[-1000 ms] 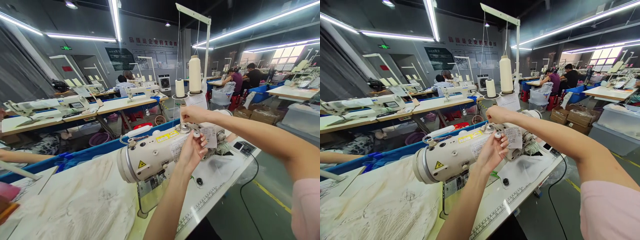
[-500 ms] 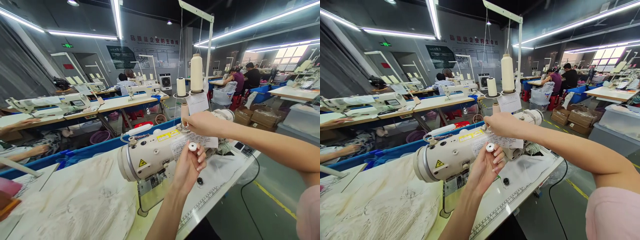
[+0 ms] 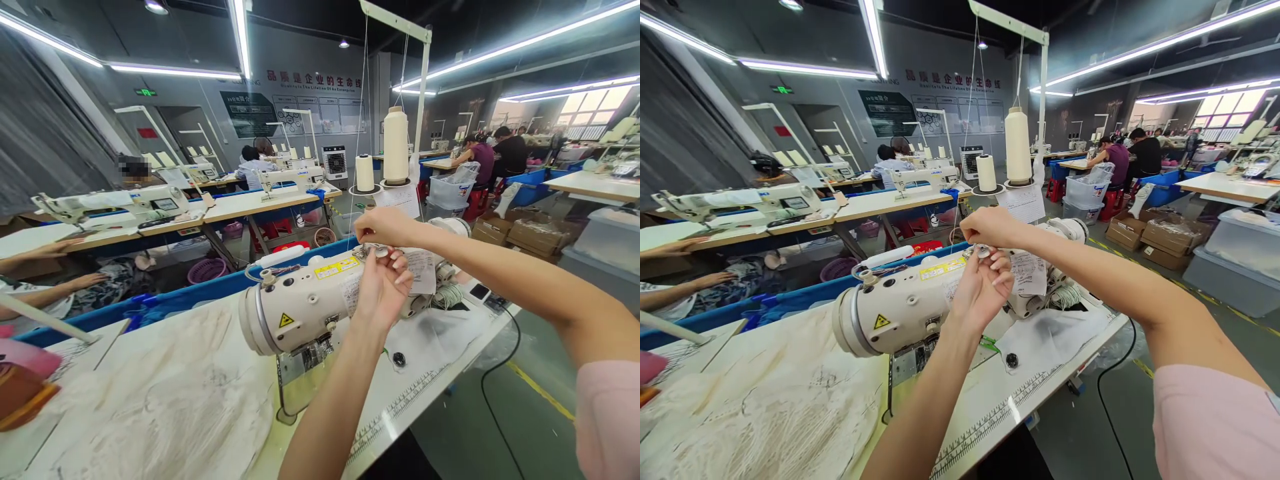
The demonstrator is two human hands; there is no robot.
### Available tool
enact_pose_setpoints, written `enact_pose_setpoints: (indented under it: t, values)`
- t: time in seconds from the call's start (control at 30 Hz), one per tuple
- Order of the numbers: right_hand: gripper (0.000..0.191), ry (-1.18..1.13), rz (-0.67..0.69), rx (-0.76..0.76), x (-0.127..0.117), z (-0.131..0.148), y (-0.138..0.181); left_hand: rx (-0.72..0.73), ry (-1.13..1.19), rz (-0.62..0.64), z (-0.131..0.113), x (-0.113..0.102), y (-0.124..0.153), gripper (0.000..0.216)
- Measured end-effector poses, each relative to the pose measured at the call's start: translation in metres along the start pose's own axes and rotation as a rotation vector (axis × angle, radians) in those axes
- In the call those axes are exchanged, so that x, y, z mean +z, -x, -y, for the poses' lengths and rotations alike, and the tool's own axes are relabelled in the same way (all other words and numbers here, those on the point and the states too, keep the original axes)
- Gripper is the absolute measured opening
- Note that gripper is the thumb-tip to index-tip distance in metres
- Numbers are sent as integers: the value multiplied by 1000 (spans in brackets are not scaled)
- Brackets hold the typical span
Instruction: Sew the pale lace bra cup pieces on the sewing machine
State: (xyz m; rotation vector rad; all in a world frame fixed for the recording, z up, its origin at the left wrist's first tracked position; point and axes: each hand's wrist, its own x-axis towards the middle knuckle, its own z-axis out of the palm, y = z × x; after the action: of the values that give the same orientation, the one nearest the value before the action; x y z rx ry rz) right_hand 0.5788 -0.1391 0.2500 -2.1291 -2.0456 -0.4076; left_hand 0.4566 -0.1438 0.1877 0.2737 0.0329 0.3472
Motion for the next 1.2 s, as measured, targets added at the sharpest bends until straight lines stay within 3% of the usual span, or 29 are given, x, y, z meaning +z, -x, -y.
enact_pose_setpoints:
  t: [0.1,0.2,0.37,0.5,0.63,0.7,0.83,0.97,1.2]
  values:
    - [10,-46,2,80,4,-21,11,-54,-20,-41,9,5,-16,42]
    - [9,-71,-29,126,8,-29,36,-132,-60,-52,22,3,-14,38]
    - [16,-23,-107,-107,16,-10,60,-155,-83,-54,30,-9,17,36]
    - [21,23,-66,-187,9,10,49,-48,-25,-61,14,-12,35,33]
    - [17,-187,109,-150,-9,9,28,-6,37,-40,0,-14,40,34]
    - [28,-250,85,-138,-11,0,16,-11,45,-35,-2,-16,41,34]
    - [48,-26,77,-54,4,-15,0,-15,33,-44,-3,-22,44,34]
    - [44,104,71,-59,18,-20,-3,-12,9,-73,-6,-26,44,34]
    - [35,135,20,-54,22,-19,13,-2,1,-83,-8,-27,43,35]
